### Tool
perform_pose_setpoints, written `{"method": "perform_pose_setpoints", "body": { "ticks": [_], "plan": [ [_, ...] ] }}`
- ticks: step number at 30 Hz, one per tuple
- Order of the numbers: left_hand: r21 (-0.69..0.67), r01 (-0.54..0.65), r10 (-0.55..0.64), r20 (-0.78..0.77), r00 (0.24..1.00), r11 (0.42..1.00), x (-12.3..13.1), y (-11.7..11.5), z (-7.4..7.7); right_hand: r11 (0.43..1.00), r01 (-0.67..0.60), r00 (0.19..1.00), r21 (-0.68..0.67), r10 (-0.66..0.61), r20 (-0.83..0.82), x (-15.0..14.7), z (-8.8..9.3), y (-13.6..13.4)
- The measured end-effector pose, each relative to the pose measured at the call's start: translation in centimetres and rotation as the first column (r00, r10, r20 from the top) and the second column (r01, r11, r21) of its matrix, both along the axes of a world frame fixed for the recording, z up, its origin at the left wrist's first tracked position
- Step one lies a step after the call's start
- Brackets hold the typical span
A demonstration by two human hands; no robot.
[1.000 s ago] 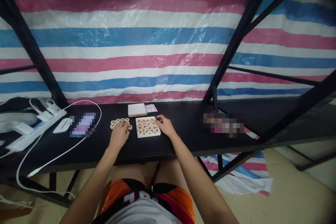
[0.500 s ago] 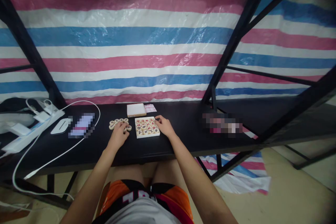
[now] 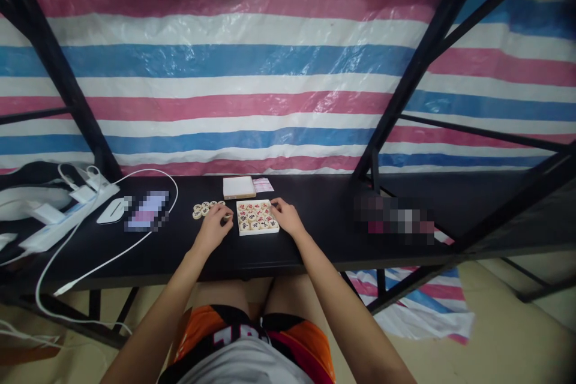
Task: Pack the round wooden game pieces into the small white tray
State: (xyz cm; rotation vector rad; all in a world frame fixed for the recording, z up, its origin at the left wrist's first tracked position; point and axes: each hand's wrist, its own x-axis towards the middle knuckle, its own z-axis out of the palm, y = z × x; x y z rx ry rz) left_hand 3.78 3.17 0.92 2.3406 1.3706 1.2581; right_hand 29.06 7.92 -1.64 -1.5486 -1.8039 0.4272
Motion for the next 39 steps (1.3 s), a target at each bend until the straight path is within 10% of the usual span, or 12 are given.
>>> {"method": "perform_pose_setpoints", "body": {
  "ticks": [16,39],
  "plan": [
    [-0.258,0.293,-0.362,-0.285,0.887,0.921,7.3,3.4,2.2,1.000,-0.007,1.000,0.000,0.007,-0.014,0.0,0.3,-0.3],
    [-0.220,0.246,-0.292,-0.211,0.933,0.944,6.9,3.2,1.1,1.000,-0.008,0.999,-0.011,0.008,-0.041,0.2,0.3,-0.1]
  ]
}}
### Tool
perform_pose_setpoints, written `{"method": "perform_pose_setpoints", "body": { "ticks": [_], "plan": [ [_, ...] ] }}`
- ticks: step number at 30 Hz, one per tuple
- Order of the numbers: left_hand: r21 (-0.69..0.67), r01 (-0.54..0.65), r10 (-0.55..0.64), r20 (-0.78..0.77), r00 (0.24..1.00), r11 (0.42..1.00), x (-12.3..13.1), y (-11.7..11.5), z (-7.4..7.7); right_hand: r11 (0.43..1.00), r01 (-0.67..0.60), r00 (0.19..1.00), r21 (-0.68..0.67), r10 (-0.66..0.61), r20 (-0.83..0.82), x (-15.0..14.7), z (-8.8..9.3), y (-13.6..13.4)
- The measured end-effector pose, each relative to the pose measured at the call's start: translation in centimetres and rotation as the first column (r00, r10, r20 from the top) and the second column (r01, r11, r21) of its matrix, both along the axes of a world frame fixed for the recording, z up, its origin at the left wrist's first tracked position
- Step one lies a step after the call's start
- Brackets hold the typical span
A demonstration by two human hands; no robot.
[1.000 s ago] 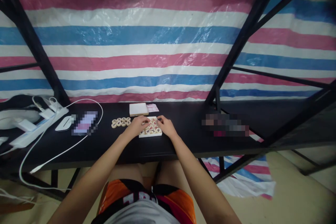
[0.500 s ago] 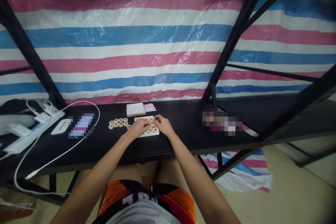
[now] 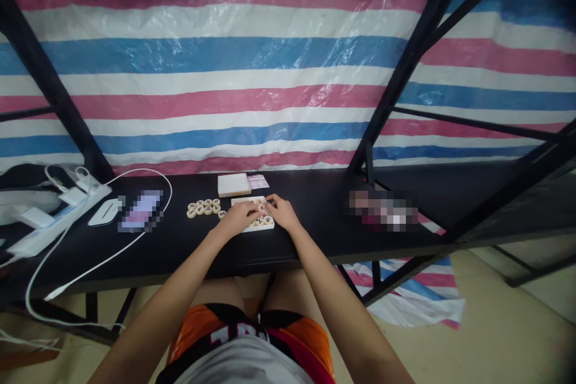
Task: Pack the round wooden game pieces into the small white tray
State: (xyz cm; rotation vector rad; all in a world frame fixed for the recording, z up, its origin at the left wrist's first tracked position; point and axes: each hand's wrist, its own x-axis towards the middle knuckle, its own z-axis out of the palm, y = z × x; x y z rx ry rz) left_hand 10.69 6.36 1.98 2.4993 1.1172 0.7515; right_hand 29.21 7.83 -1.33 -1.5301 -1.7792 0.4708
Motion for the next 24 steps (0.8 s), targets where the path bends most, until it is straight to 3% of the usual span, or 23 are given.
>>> {"method": "perform_pose_setpoints", "body": {
  "ticks": [5,13,24],
  "plan": [
    [0.055,-0.069,0.071,-0.030,0.997,0.996,-0.4,-0.6,0.5,1.000,-0.001,1.000,-0.004,0.001,0.008,0.0,0.0,0.0],
    [0.106,-0.044,0.067,-0.227,0.972,0.993,-0.2,-1.7,1.5,1.000,0.010,1.000,0.001,-0.010,0.017,-0.1,0.3,-0.2],
    [0.061,-0.065,0.067,-0.031,0.997,0.996,-0.6,-1.8,0.0,1.000,0.015,1.000,-0.011,-0.015,0.019,-0.1,0.2,0.0]
  ]
}}
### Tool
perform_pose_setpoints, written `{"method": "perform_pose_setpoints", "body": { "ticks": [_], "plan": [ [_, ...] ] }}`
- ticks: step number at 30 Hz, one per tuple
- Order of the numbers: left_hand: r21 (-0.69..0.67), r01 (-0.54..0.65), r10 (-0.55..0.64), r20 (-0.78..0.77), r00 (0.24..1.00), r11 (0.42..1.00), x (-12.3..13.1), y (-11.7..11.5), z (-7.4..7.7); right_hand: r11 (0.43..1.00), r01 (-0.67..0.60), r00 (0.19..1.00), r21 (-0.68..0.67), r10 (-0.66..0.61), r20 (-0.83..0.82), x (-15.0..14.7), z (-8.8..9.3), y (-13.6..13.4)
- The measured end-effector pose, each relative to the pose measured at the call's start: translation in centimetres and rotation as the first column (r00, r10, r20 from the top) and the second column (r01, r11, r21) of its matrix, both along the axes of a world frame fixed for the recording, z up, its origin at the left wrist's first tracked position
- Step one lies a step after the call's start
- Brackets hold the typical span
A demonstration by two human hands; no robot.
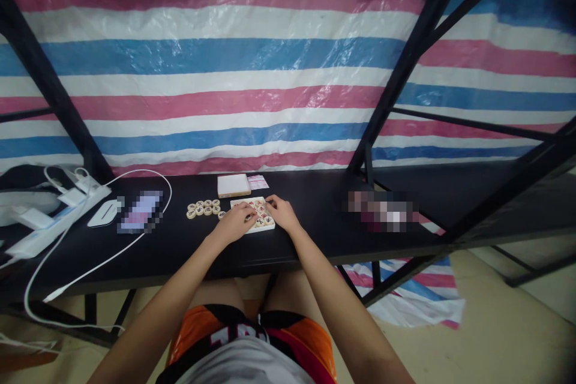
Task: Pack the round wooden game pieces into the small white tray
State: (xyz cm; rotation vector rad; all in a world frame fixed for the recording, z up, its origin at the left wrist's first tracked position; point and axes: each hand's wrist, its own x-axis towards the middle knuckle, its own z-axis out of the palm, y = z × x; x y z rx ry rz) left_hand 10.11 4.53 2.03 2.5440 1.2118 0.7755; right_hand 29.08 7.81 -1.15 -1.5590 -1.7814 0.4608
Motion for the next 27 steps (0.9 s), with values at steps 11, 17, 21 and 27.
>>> {"method": "perform_pose_setpoints", "body": {
  "ticks": [11,17,21,27],
  "plan": [
    [0.127,-0.349,0.341,0.082,0.937,0.928,-7.4,1.3,0.0,1.000,0.017,1.000,0.009,-0.017,-0.008,0.0,-0.1,0.1],
    [0.086,-0.504,0.503,0.033,0.863,0.859,-8.7,1.2,-1.5,0.999,0.031,0.999,0.024,-0.030,-0.034,0.2,-0.5,0.3],
    [0.131,-0.415,0.422,-0.026,0.906,0.900,-7.9,0.9,-1.2,0.999,0.033,0.999,0.029,-0.032,-0.038,0.1,-0.5,0.3],
    [0.138,-0.375,0.386,-0.067,0.920,0.917,-8.1,1.0,-1.4,0.999,0.031,0.999,0.032,-0.030,-0.042,0.2,-0.5,0.2]
  ]
}}
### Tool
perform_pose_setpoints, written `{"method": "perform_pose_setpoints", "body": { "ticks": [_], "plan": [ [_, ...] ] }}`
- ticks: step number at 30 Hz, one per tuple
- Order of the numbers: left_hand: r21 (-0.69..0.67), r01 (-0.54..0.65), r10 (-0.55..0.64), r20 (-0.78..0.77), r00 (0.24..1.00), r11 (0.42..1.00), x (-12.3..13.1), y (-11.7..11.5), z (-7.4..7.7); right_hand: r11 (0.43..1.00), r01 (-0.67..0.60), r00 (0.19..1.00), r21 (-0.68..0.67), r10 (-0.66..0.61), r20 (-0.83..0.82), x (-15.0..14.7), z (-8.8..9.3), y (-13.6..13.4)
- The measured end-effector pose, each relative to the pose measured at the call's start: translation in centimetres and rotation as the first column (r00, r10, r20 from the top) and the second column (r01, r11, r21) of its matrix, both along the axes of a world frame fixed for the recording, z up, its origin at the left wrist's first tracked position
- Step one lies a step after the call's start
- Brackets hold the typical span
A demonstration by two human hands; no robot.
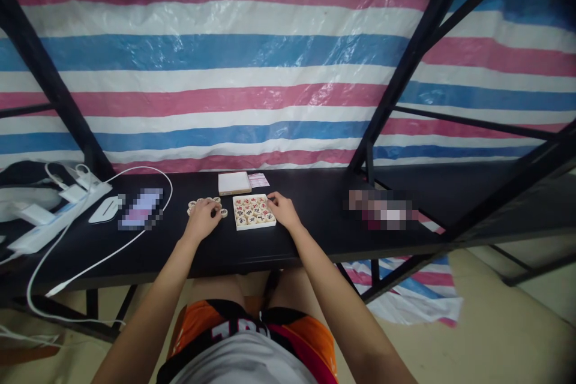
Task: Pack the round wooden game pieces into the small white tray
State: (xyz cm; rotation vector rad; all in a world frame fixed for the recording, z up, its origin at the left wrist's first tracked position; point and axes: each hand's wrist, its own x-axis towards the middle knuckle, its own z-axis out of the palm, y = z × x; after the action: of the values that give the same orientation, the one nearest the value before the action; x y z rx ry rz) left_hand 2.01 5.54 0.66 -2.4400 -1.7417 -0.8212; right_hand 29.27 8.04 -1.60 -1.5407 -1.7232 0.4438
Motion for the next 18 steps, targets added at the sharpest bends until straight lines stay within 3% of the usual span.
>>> {"method": "perform_pose_setpoints", "body": {
  "ticks": [13,18],
  "plan": [
    [-0.007,0.059,-0.059,-0.033,0.998,0.998,0.31,-0.22,0.20,1.000,-0.021,1.000,0.001,0.021,0.005,0.14,0.00,0.04],
    [0.001,0.203,-0.203,-0.003,0.979,0.979,0.93,-0.89,0.62,1.000,-0.022,1.000,0.002,0.022,0.003,0.13,-0.01,0.04]
  ]
}}
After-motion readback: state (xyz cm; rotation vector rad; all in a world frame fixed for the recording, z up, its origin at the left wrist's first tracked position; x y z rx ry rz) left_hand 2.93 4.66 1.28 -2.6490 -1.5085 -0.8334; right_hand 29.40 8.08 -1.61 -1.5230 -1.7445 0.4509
